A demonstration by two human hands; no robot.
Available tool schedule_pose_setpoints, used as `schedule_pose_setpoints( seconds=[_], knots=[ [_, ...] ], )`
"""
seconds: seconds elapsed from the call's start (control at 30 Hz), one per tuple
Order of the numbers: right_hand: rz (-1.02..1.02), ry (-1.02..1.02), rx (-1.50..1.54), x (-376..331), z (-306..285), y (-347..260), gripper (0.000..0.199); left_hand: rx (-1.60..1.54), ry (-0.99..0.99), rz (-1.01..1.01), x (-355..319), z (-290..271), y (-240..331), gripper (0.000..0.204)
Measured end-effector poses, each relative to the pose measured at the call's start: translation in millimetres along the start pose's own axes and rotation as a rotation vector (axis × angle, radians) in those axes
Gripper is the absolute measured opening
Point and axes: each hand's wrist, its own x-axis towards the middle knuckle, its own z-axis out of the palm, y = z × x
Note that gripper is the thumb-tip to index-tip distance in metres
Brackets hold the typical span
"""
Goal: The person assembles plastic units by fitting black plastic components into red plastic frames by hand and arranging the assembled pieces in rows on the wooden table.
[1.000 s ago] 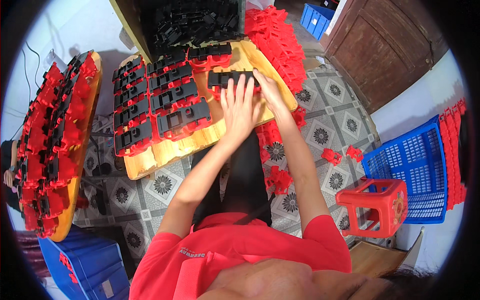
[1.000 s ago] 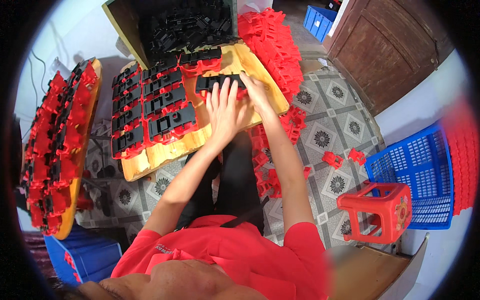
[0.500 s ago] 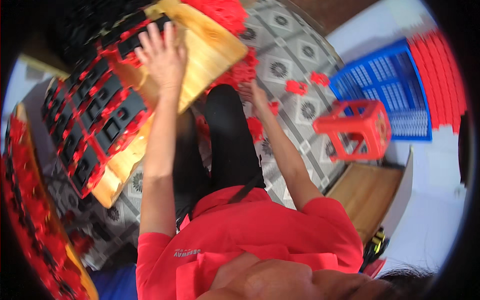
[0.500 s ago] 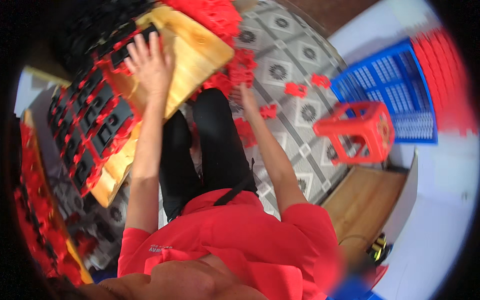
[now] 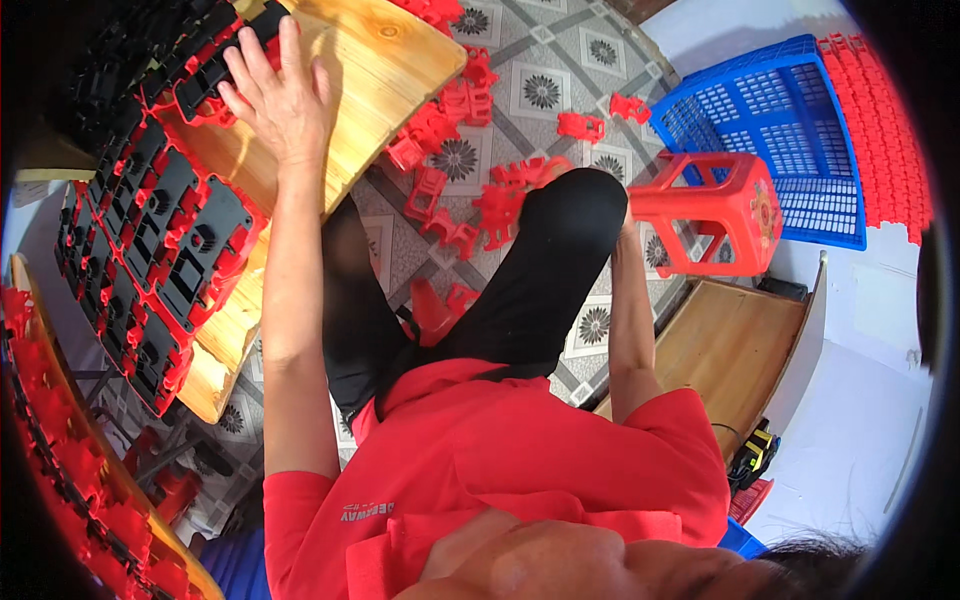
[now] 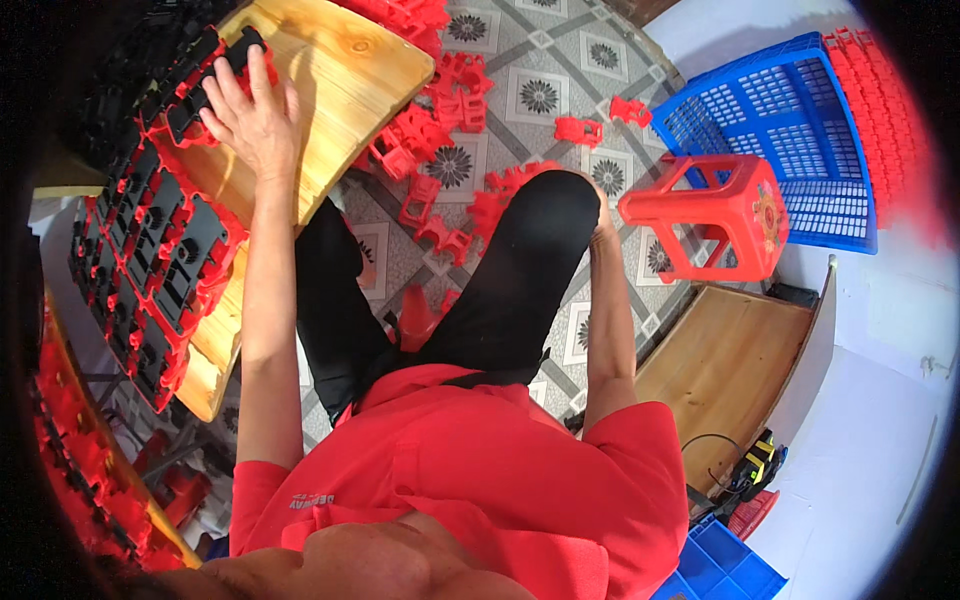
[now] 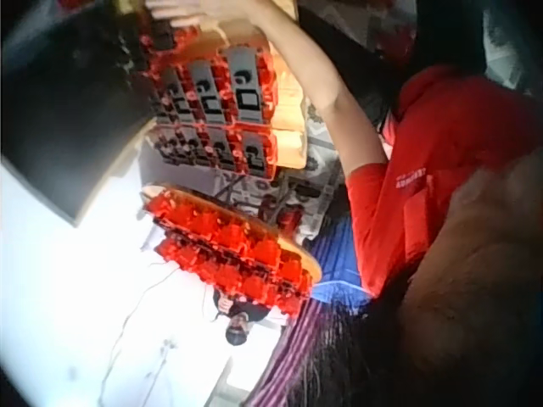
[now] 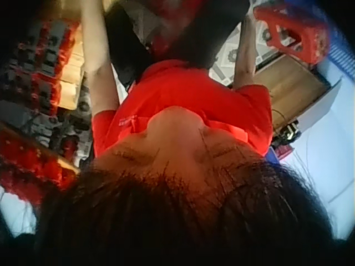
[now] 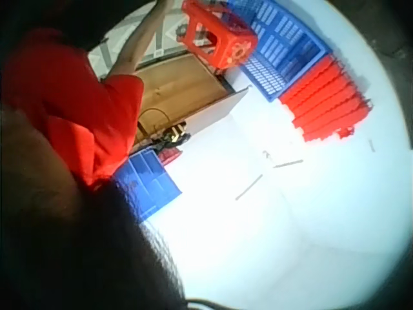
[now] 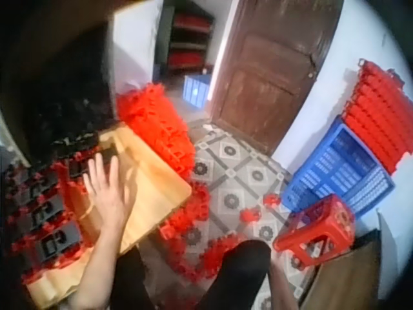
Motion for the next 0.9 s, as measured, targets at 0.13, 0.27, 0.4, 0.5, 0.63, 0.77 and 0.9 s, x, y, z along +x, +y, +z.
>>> schedule_pose_setpoints(
  seconds=[0.13, 0.27, 0.4, 0.5, 0.63, 0.77, 0.9],
  knots=[
    [0.123, 0.004, -0.056, 8.2, -53.6, 15.9, 0.026, 0.003, -0.006, 0.021, 4.5, 10.6, 4.0, 0.065],
    [0.289, -0.018, -0.192, 18.7, -95.6, 36.8, 0.023, 0.110, -0.043, 0.053, 6.3, 9.0, 7.4, 0.063],
    [0.472, -0.038, -0.326, 29.4, -121.3, 32.6, 0.028, -0.057, -0.023, 0.112, 12.3, -20.3, 65.4, 0.056],
    [0.368, 0.022, -0.495, 79.5, -140.4, 87.5, 0.036, -0.359, -0.234, 0.205, -35.4, -39.6, 147.4, 0.051],
    [0.291, 0.334, -0.710, 156.2, -210.4, 176.6, 0.068, -0.772, -0.832, 0.378, -123.7, 10.7, 243.1, 0.048],
    [0.277, 0.504, -0.932, 238.8, -273.3, 215.5, 0.078, -0.793, -1.307, 0.375, -223.3, 102.6, 257.1, 0.053],
    [0.216, 0.907, -1.143, 280.6, -330.1, 238.8, 0.073, -0.757, -1.667, 0.469, -264.2, 146.5, 270.9, 0.063]
  ],
)
